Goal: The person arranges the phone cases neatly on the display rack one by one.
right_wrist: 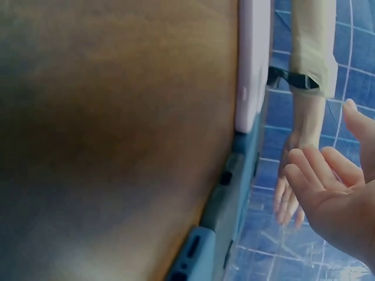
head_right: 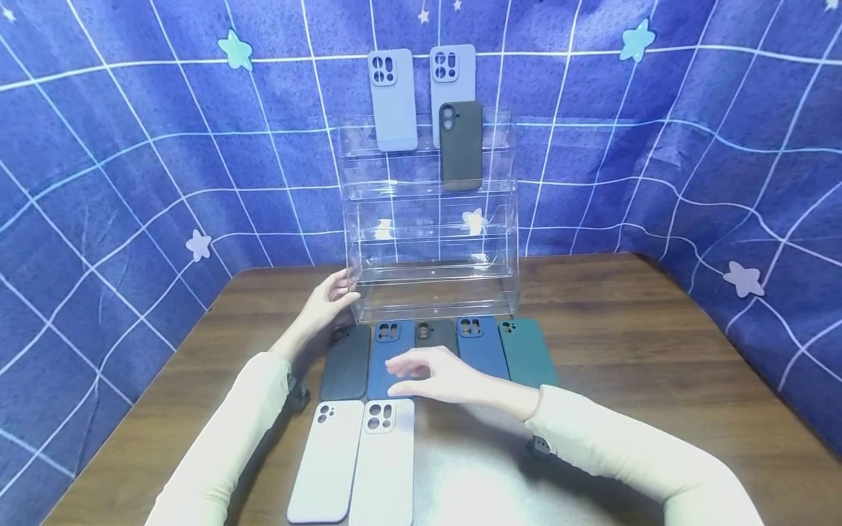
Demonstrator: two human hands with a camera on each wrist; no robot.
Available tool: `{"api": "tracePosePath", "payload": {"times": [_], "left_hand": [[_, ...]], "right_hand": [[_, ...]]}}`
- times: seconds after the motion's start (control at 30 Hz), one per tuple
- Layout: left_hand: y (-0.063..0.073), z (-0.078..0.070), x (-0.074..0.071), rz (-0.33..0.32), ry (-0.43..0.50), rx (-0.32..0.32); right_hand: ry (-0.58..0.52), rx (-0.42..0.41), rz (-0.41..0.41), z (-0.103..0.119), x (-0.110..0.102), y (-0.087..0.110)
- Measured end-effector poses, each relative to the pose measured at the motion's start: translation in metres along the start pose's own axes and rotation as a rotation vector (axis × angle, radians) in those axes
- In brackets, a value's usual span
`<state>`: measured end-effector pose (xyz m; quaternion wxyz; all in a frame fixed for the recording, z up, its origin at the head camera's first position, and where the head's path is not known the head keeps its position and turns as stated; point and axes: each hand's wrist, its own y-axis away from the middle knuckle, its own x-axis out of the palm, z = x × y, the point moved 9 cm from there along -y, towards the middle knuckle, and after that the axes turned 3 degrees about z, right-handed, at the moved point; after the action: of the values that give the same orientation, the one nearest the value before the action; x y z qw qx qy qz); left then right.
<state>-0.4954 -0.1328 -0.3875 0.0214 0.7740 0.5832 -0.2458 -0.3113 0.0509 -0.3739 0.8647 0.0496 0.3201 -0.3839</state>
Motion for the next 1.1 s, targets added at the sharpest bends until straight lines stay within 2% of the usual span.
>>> {"api": "tracePosePath", "payload": {"times": [0.17,0.47,0.73,0.87,0.9,1.1], "left_hand": [[0.001,-0.001,0.001,0.0,0.012,0.007],[0.002,-0.002,0.001,0.01,0.012,-0.02],[0.014,-0.029,0.002,0.03,0.039,-0.032],[0.017,-0.037,0.003,0.035,0.021,-0.022],[0.016,-0.037,0.002,0.034,0.024,-0.022],[0.003,-0.007,0.001,0.013,0.021,-0.02]], "right_hand": [[0.023,-0.038,0.048,-0.001,0.013,0.003],[0.06,-0.023,0.117,-0.007,0.028,0.01],[0.051,-0.023,0.13,-0.007,0.028,0.016],[0.062,-0.003,0.107,-0.007,0.026,0.021],[0.072,0.002,0.096,-0.007,0.025,0.021],[0.16,0.064,0.054,-0.009,0.028,0.028]]}}
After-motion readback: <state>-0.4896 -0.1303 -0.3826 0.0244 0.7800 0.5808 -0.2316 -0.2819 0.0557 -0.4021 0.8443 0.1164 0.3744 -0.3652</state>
